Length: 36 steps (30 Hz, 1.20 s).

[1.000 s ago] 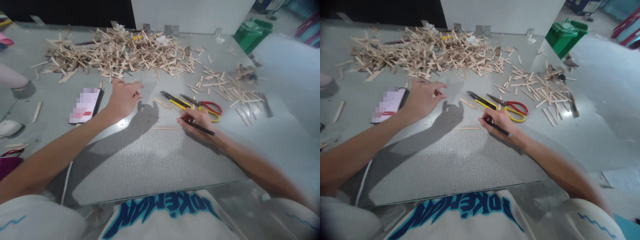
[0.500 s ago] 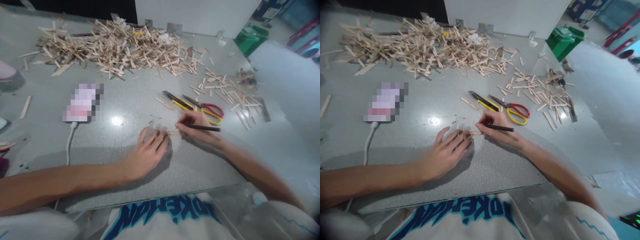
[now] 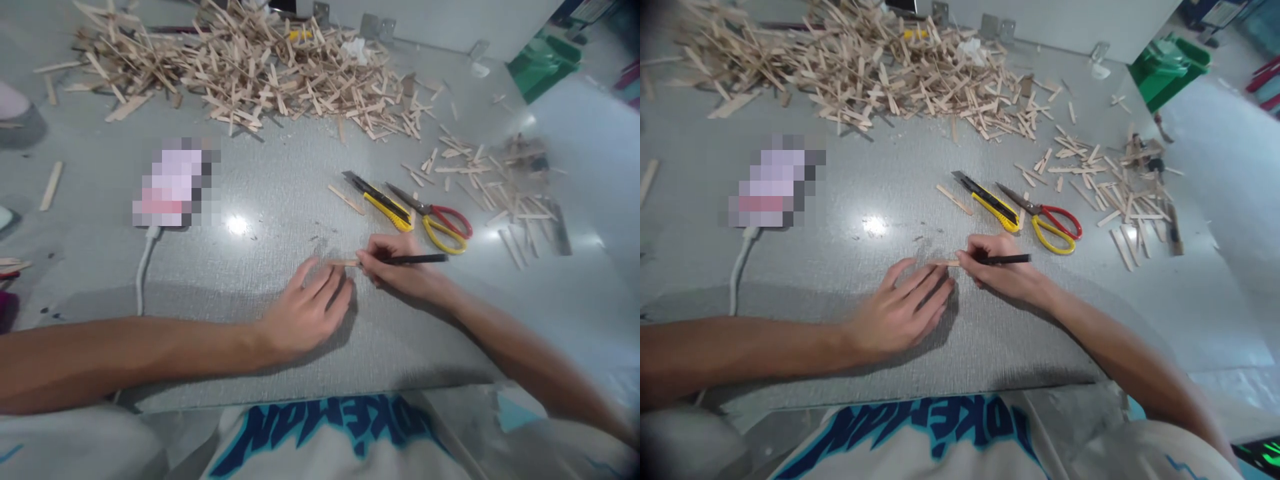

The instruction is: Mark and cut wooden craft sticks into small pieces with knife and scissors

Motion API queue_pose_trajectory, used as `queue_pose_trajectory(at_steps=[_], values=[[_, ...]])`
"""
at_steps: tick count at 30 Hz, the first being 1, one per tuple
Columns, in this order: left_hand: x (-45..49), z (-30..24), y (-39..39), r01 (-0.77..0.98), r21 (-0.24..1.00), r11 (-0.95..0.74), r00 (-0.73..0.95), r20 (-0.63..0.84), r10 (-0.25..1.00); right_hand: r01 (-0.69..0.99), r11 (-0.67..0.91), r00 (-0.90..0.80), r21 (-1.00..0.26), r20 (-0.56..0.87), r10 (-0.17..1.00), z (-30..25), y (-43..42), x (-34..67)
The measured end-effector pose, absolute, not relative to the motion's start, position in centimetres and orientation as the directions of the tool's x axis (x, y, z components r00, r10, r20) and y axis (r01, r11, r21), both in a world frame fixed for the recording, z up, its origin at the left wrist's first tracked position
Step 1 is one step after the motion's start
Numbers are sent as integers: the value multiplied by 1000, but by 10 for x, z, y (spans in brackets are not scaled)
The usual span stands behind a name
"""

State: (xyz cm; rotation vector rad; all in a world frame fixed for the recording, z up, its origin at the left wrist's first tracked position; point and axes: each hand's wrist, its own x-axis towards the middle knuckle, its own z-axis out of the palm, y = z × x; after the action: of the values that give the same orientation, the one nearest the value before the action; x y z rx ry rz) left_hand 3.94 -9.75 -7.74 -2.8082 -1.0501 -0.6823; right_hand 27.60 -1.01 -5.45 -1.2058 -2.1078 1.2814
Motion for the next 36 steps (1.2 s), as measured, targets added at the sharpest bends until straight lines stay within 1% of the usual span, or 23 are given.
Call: queue_pose_trajectory(at_steps=[2,3,5,6,7,8,9,10,11,12,14,16,18,21,23,25,28,33,36], values=[[36,-70,-91,630,229,-742,632,403,662,476,231,-547,-848,-80,834,-54,-10,276],[34,-65,-86,624,329,-708,595,387,704,476,240,-546,-846,-70,835,-54,-11,277],[31,-52,-73,553,600,-578,475,343,811,467,244,-542,-850,-57,839,-55,-12,278],[29,-45,-65,465,759,-455,408,272,871,453,233,-536,-860,-54,842,-56,-13,278],[28,-39,-57,328,901,-284,349,164,923,433,218,-528,-875,-50,848,-56,-14,279],[28,-34,-49,150,982,-111,290,64,955,407,215,-521,-888,-32,853,-56,-14,279],[29,-30,-42,-12,999,44,255,-40,966,382,240,-518,-892,9,855,-56,-15,280],[30,-28,-35,-141,977,157,231,-121,965,366,302,-518,-880,77,852,-55,-15,279],[32,-26,-29,-232,946,229,206,-182,961,361,391,-524,-846,162,836,-53,-15,279],[34,-26,-24,-283,920,270,187,-223,957,365,489,-538,-792,249,805,-50,-16,277],[39,-28,-16,-303,909,287,157,-249,956,373,640,-560,-671,387,732,-43,-17,272],[46,-32,-9,-259,934,247,137,-218,966,381,684,-560,-623,433,706,-35,-19,264],[53,-36,-3,-201,964,173,96,-157,983,389,669,-532,-633,439,724,-28,-21,253],[64,-42,6,-147,989,11,-2,-12,1000,379,598,-458,-706,418,784,-23,-21,237],[69,-46,12,-148,984,-99,-32,95,995,368,541,-432,-756,376,819,-21,-18,229],[73,-49,17,-172,973,-156,-41,152,988,354,503,-418,-788,348,839,-21,-13,224],[78,-52,26,-209,965,-159,-93,142,985,329,468,-389,-821,333,859,-22,-9,219],[79,-46,38,-335,942,-33,-178,-29,984,264,437,-359,-860,333,872,-26,-12,210],[69,-37,40,-289,956,-48,-174,-3,985,325,443,-386,-836,310,869,-26,1,214]])
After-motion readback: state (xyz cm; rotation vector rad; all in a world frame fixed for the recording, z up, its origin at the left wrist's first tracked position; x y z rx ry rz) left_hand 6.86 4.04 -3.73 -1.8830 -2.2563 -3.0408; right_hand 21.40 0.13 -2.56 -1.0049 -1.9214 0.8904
